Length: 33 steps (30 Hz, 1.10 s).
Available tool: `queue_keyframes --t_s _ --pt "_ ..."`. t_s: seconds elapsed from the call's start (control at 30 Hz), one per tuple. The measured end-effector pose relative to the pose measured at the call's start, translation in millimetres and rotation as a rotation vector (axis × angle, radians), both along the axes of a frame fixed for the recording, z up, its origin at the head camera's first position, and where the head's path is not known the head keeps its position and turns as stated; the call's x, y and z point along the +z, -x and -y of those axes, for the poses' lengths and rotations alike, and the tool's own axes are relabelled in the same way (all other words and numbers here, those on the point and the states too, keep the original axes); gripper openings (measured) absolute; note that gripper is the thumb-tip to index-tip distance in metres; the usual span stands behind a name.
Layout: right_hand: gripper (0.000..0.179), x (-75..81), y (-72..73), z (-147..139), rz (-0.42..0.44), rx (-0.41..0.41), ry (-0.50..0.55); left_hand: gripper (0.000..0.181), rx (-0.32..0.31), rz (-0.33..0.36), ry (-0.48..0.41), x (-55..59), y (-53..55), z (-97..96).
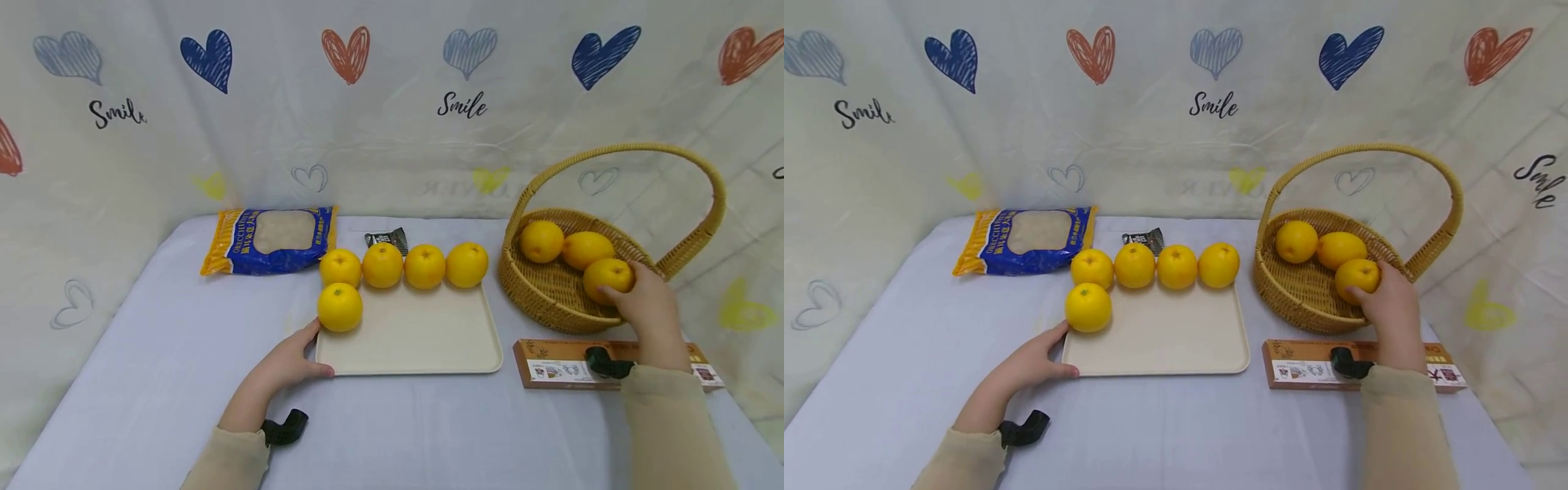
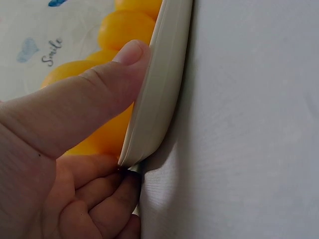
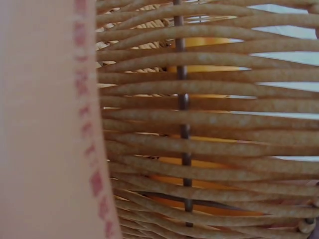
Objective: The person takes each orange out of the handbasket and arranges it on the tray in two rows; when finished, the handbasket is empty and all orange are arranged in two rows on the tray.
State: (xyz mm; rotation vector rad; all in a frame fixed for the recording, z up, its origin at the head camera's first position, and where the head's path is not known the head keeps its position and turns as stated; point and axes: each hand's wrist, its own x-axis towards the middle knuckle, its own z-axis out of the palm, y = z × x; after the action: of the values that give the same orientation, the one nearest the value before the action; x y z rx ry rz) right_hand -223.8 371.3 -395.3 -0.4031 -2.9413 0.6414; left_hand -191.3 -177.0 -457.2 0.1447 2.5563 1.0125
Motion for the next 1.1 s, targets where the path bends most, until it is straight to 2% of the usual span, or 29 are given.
queue_keyframes --t_s 0.17,0.33,0.47,0.63,0.73,0.87,1.1 --pt "0.088 -1.0 4.4 5 0.022 0.017 0.005 0.102 0.002 -0.004 0.004 -1.9 -3.9 4.0" --pt "0.094 -0.1 2.7 7 0.037 -0.011 0.008 0.103 0.0 -0.004 -0.007 -3.0 -3.5 3.5" --pt "0.095 -1.6 0.0 5 0.018 -0.028 0.013 0.103 -0.003 -0.001 -0.005 -2.3 -2.9 2.4" --pt "0.086 -5.7 -2.6 3 -0.092 -0.023 0.043 0.102 -0.007 -0.004 -0.011 -1.0 -2.7 1.2" --pt "0.082 -5.0 -5.0 7 -0.158 -0.03 0.129 0.102 -0.009 -0.005 -0.016 -1.0 -2.7 0.8" --pt "0.081 1.7 -9.7 18 -0.219 -0.064 0.245 0.102 -0.01 -0.002 -0.016 -1.1 -2.6 0.2" --pt "0.073 19.7 -12.0 48 -0.326 -0.119 0.362 0.103 -0.009 -0.006 -0.011 -1.6 -0.9 0.9"
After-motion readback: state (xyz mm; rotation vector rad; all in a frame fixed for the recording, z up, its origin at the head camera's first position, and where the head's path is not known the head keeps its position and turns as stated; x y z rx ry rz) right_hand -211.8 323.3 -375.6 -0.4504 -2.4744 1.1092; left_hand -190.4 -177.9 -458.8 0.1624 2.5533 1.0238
